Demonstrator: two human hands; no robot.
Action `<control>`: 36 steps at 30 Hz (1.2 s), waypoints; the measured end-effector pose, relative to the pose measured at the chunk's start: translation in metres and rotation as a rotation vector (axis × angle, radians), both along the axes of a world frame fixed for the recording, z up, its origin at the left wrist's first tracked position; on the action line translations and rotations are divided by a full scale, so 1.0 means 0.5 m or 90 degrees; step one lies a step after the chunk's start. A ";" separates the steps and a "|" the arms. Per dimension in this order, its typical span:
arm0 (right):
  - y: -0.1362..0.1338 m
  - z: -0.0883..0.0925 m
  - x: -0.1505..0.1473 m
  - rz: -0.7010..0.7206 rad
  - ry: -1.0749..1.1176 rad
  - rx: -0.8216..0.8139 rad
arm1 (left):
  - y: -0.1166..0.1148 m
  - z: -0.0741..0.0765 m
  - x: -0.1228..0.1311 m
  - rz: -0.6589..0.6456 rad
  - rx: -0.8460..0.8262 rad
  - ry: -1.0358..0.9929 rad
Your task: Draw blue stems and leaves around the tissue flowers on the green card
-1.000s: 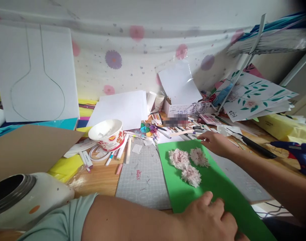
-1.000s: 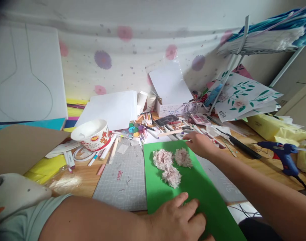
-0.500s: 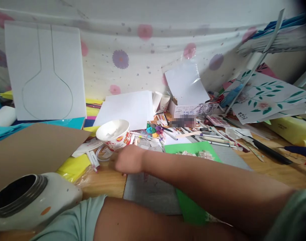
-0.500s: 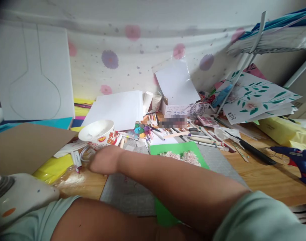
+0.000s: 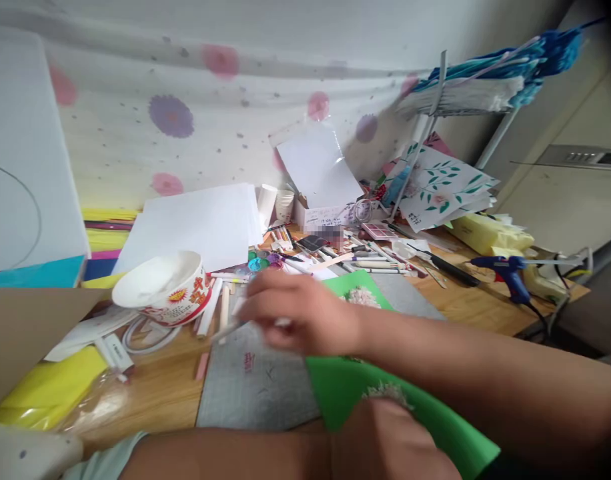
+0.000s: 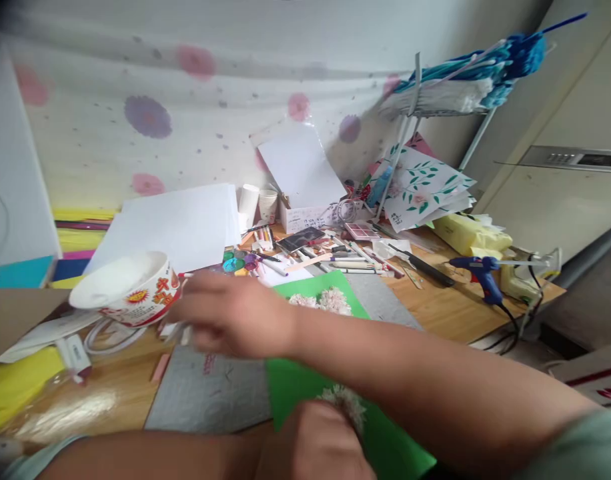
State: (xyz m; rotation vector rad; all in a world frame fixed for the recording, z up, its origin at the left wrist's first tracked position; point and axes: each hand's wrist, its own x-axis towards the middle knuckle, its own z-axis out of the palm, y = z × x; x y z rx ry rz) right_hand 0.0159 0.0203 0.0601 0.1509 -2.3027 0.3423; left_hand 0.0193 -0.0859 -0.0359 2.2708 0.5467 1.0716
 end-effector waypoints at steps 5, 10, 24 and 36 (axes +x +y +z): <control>-0.018 -0.031 0.266 -0.239 0.184 -0.334 | 0.023 0.052 -0.009 0.113 -0.334 -0.191; -0.094 -0.096 0.312 -0.334 0.172 -0.320 | 0.050 0.054 -0.009 0.121 -0.517 -0.269; -0.060 -0.071 0.344 -0.161 -0.105 -0.810 | 0.090 0.064 -0.040 0.150 -0.116 0.092; 0.051 -0.087 0.456 -0.307 0.122 -0.851 | 0.092 0.067 -0.049 0.206 0.171 0.201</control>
